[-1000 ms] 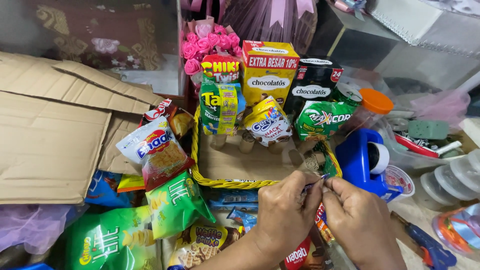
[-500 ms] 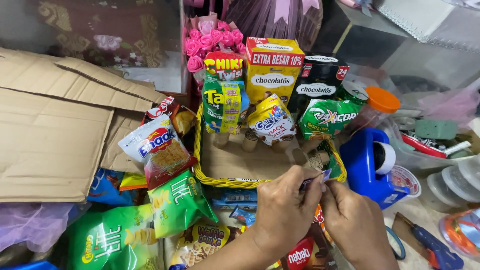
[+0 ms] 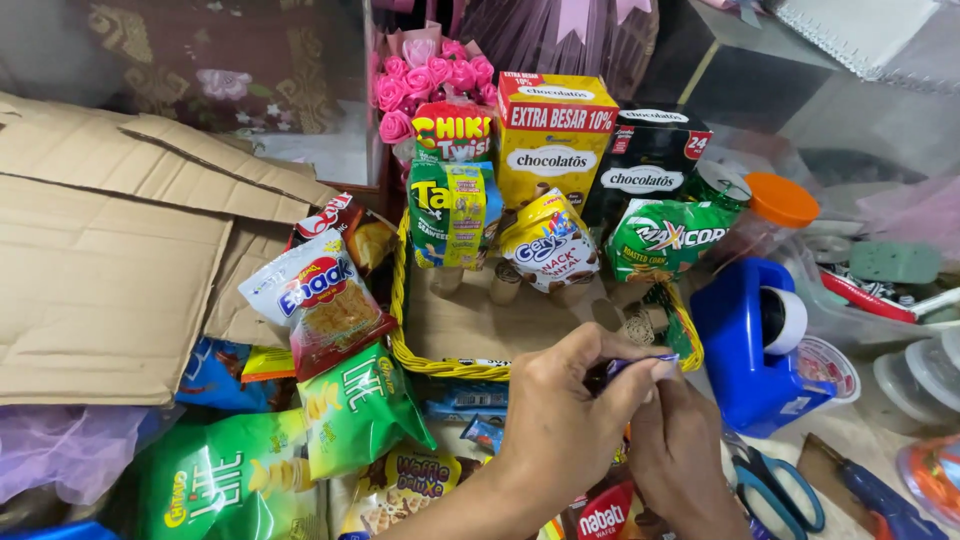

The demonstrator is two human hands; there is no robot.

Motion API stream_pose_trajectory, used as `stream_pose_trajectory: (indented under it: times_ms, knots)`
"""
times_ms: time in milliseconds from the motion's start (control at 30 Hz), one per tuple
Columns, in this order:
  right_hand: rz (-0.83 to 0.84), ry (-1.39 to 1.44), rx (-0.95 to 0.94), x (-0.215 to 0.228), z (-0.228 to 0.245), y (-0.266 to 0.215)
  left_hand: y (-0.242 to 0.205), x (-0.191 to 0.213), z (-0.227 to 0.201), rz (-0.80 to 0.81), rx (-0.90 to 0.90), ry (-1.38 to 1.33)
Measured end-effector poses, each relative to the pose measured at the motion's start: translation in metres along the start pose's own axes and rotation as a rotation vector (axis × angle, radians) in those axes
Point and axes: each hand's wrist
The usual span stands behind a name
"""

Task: Arranging various snack items like chocolate wafers and chips into a yellow gift basket.

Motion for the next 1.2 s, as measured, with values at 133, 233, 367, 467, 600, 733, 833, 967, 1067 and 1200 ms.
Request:
stream_pose_trajectory:
  times_ms: [133,233,367,467,600,733,833,967,1067,1200]
  knots:
    - [-0.077,0.143,0.242,-0.006,-0.009,-0.002,0.004,0.004,-0.004,0.005,0.042,0.038]
    - [-0.179,0.148,0.34,-0.013,-0.018,-0.002,0.003,0.002,-0.003,0.007,0.095,-0.036]
    - [-0.129,0.237,0.312,-0.012,-0.017,-0.005,0.002,-0.004,-0.001,-0.014,0.182,-0.131]
    - [-0.072,0.241,0.318,-0.017,-0.037,-0.007,0.001,-0.006,0.004,-0.027,0.081,-0.006]
    - [-0.126,0.32,0.353,-0.013,-0.041,-0.006,0.0,-0.006,0.008,0.041,0.036,-0.061]
    - [-0.074,0.462,0.305,-0.008,-0.037,-0.008,0.003,-0.005,0.006,0.127,0.191,-0.162]
    - [-0.034,0.541,0.252,-0.003,-0.028,-0.01,0.011,-0.001,-0.01,0.224,0.315,-0.102]
    - [-0.038,0.514,0.296,-0.007,-0.035,-0.014,0.008,0.007,-0.012,0.316,0.225,-0.077]
    - [0.038,0.563,0.359,-0.001,-0.02,-0.019,0.001,0.014,-0.017,0.308,0.169,0.071]
    - [0.001,0.503,0.54,0.004,-0.006,-0.022,-0.014,0.027,-0.022,0.256,-0.044,0.175]
Point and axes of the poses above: each hand's wrist, its own y-axis towards the middle knuckle, its own x-axis out of the back of the hand, z = x × y, and after that the axes turned 6 degrees about -x, right-handed
